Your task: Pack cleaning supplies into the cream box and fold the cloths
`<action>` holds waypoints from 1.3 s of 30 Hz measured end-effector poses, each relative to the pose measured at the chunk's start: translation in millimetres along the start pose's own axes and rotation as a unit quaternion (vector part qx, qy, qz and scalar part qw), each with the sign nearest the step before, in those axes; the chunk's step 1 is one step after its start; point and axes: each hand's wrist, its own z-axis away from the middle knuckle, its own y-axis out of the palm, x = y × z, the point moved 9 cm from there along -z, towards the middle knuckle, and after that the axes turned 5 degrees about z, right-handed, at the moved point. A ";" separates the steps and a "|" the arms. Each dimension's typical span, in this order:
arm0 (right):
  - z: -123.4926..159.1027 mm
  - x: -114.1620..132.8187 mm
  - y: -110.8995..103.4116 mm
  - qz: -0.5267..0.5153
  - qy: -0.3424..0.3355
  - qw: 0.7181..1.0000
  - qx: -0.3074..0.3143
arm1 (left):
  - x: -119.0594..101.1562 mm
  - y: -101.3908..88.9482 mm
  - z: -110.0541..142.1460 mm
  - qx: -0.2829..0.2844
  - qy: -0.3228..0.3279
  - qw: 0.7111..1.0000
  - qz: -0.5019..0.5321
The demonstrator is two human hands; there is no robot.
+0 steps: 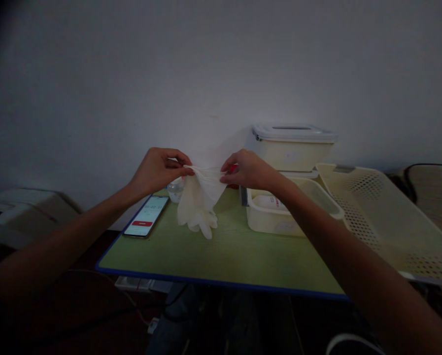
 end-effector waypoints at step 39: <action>6.2 4.7 -20.8 0.046 -0.074 0.994 -0.063 | 16.7 8.9 -9.6 0.046 -0.035 0.998 0.018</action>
